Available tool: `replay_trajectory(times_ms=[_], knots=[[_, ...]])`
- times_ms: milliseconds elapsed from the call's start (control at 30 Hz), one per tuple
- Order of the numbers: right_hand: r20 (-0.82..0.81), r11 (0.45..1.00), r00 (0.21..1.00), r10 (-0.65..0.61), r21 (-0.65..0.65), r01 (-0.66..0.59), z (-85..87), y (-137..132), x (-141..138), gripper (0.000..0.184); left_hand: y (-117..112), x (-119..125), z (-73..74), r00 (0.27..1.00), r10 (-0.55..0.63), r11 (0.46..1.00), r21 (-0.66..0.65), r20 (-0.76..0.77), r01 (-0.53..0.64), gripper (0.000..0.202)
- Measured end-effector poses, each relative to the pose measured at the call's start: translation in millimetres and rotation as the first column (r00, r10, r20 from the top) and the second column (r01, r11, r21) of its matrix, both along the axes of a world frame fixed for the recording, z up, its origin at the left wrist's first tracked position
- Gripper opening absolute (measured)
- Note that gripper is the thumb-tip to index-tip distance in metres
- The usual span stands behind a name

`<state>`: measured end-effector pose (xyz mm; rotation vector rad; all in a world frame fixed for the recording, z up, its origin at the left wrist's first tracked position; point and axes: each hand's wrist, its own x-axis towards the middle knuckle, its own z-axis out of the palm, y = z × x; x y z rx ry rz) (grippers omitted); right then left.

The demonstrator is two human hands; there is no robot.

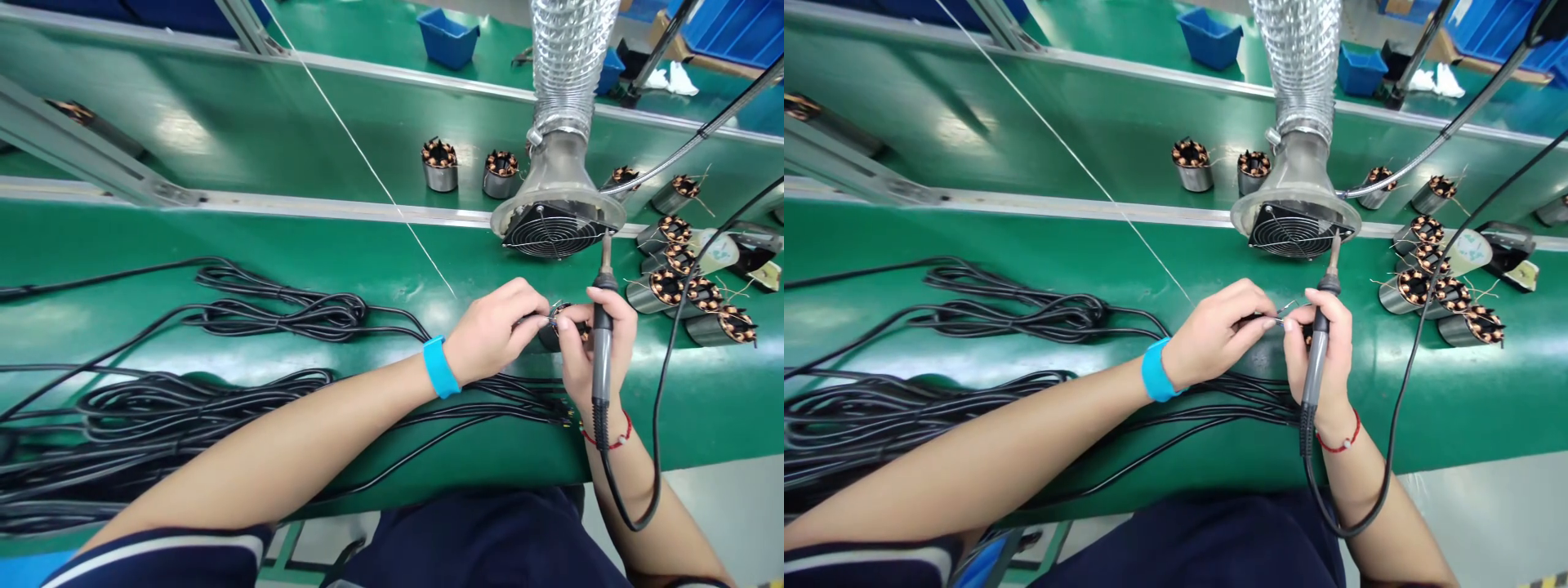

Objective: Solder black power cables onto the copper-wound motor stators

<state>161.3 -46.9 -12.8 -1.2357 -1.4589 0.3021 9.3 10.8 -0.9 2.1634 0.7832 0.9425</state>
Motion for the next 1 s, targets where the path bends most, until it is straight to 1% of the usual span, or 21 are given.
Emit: replay_trajectory(times_ms=[67,200,300,367,467,567,667,733,800,867,900,1000], knots=[[0.012,0.999,1.0,0.008,-0.04,-0.007,-1.1,-1.5,3.6,0.041,1.3,0.4,3.0,1.0,-0.003,0.999,-0.043,-0.007,0.003,0.013],[0.04,0.988,0.998,0.043,-0.147,-0.037,-1.8,-5.2,13.8,0.044,4.7,0.4,5.6,0.995,0.049,0.993,-0.106,-0.093,-0.058,0.011],[0.088,0.982,0.995,0.056,-0.183,-0.039,-1.9,-5.1,17.3,0.046,6.6,0.6,6.6,0.989,0.07,0.986,-0.14,-0.126,-0.088,0.011],[0.106,0.984,0.994,0.01,-0.18,0.009,-3.1,-3.0,15.9,0.044,7.0,1.0,7.8,0.989,0.08,0.981,-0.165,-0.127,-0.1,0.011],[0.1,0.98,0.99,-0.1,-0.163,0.116,-6.3,0.6,11.3,0.042,6.0,1.5,9.7,0.989,0.09,0.974,-0.2,-0.114,-0.111,0.012],[0.113,0.978,0.987,-0.116,-0.16,0.133,-6.8,-0.3,9.8,0.044,3.6,1.6,10.0,0.991,0.092,0.974,-0.197,-0.1,-0.11,0.012],[0.123,0.979,0.98,-0.154,-0.113,0.168,0.1,-9.6,12.9,0.04,1.3,2.3,8.3,0.99,0.091,0.98,-0.17,-0.103,-0.108,0.011],[0.091,0.977,0.977,-0.193,-0.073,0.199,6.5,-19.9,15.9,0.038,0.1,3.2,6.9,0.989,0.098,0.982,-0.151,-0.107,-0.114,0.01],[0.04,0.981,0.98,-0.193,-0.013,0.193,10.3,-31.6,18.7,0.038,-0.6,4.4,5.8,0.988,0.108,0.983,-0.138,-0.11,-0.123,0.01],[0.016,0.982,0.984,-0.179,0.058,0.177,9.3,-42.6,21.1,0.035,-1.1,5.7,5.2,0.988,0.112,0.982,-0.138,-0.11,-0.127,0.01],[0.029,0.982,0.985,-0.168,0.091,0.164,6.9,-47.3,22.3,0.033,-1.3,6.2,5.0,0.988,0.111,0.982,-0.142,-0.11,-0.127,0.011],[0.127,0.972,0.981,-0.144,0.206,0.116,-3.7,-55.9,25.7,0.027,-1.6,7.1,4.7,0.988,0.112,0.98,-0.153,-0.102,-0.127,0.011]])
